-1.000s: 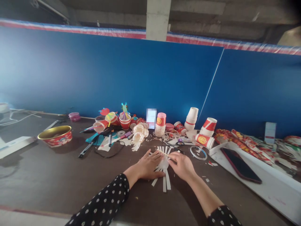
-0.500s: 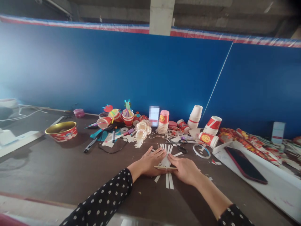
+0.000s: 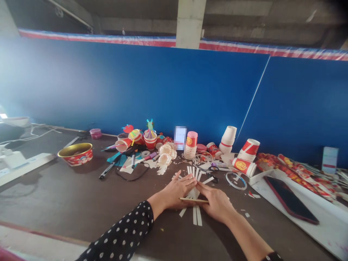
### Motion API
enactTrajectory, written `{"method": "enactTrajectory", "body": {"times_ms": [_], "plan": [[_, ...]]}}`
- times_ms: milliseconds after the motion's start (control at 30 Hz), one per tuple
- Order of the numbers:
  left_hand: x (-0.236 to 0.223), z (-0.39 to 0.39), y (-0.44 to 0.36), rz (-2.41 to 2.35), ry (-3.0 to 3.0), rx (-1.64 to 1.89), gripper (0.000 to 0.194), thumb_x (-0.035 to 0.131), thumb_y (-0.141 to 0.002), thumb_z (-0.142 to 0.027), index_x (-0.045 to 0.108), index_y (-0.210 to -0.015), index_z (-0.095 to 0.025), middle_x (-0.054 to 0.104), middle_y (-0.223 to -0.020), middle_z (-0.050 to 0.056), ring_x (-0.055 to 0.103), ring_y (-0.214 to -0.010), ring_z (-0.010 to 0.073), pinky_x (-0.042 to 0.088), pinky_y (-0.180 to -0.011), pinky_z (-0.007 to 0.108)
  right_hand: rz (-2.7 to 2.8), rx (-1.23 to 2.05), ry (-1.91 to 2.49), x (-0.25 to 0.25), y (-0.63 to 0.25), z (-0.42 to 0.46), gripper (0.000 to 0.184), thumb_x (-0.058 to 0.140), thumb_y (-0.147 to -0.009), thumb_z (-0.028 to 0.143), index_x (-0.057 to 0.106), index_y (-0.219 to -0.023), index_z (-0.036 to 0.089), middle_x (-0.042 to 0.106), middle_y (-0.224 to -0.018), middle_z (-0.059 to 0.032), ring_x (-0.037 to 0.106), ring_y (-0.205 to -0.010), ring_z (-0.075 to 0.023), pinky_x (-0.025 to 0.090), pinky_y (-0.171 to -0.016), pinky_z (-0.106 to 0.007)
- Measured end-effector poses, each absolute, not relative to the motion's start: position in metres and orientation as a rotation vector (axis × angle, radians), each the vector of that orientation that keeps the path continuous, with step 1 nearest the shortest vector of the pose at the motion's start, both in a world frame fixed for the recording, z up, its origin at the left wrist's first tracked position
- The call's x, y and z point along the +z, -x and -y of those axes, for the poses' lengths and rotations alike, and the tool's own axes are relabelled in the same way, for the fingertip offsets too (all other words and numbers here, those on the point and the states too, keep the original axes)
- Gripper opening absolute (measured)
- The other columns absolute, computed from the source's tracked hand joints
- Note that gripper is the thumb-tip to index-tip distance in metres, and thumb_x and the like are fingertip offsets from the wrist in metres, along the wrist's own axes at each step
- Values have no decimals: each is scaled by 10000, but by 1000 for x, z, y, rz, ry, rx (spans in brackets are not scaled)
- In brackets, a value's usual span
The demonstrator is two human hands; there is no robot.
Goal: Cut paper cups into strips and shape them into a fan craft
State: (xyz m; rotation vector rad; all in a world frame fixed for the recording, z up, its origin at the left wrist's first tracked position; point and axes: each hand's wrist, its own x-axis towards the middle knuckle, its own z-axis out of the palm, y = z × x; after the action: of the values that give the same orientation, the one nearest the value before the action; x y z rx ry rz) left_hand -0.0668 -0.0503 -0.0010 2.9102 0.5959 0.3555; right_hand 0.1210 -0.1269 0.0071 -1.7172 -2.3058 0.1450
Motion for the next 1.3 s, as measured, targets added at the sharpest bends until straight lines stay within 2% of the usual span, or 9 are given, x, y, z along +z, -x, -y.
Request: {"method": "enactTrajectory", "body": {"times_ms": [100,233,467,633,733,900,1133,1300], "plan": [[-1,48,67,-594,-2900,365,678,359,-815,-614,263,-1364,-228,390,-1386,88,263,-1318,225,70,-1091,438,2302,143,1653,6,-124,125,555,514,-768,258,430,-1316,240,417,-1373,-47,462,-1202,-228,408,-958,-347],[-3,45,70,-634,-2905,339,623,371,-836,-563,325,-1334,-192,398,-1377,111,264,-1317,238,116,-1085,443,2322,142,1641,7,-126,125,504,504,-754,205,508,-1257,233,519,-1291,-49,491,-1178,-208,405,-964,-333],[-4,41,70,-601,-2933,330,607,352,-857,-534,340,-1338,-164,381,-1388,110,242,-1326,234,115,-1089,440,2395,174,1693,10,-122,125,494,496,-743,202,532,-1231,274,509,-1304,-26,530,-1135,-234,439,-920,-350],[-4,40,70,-516,-2898,368,566,387,-849,-517,434,-1286,-160,434,-1351,115,327,-1288,220,175,-1091,362,2388,221,1726,11,-122,126,525,507,-739,201,503,-1254,305,486,-1324,-3,517,-1148,-236,414,-944,-344],[-5,40,72,-464,-2872,335,533,415,-857,-440,395,-1315,-169,414,-1364,118,349,-1276,219,236,-1071,344,2392,243,1722,13,-122,127,528,506,-762,232,466,-1283,312,468,-1335,-7,513,-1150,-246,415,-937,-351],[-3,40,75,-464,-2843,249,536,400,-874,-390,346,-1342,-133,337,-1405,141,282,-1310,221,221,-1083,359,2406,254,1773,17,-120,128,553,520,-766,236,431,-1306,319,488,-1318,-29,552,-1101,-262,432,-897,-347],[-2,38,76,-447,-2847,202,538,382,-883,-403,332,-1351,-142,316,-1416,134,262,-1319,212,210,-1089,352,2423,219,1769,17,-120,128,512,497,-793,275,442,-1300,316,510,-1299,-40,567,-1078,-283,451,-869,-373],[-4,39,76,-470,-2865,301,562,399,-865,-463,337,-1346,-179,368,-1392,125,316,-1294,219,218,-1081,379,2367,240,1747,9,-122,127,577,507,-742,192,438,-1301,315,450,-1350,-6,508,-1157,-244,416,-935,-355]]}}
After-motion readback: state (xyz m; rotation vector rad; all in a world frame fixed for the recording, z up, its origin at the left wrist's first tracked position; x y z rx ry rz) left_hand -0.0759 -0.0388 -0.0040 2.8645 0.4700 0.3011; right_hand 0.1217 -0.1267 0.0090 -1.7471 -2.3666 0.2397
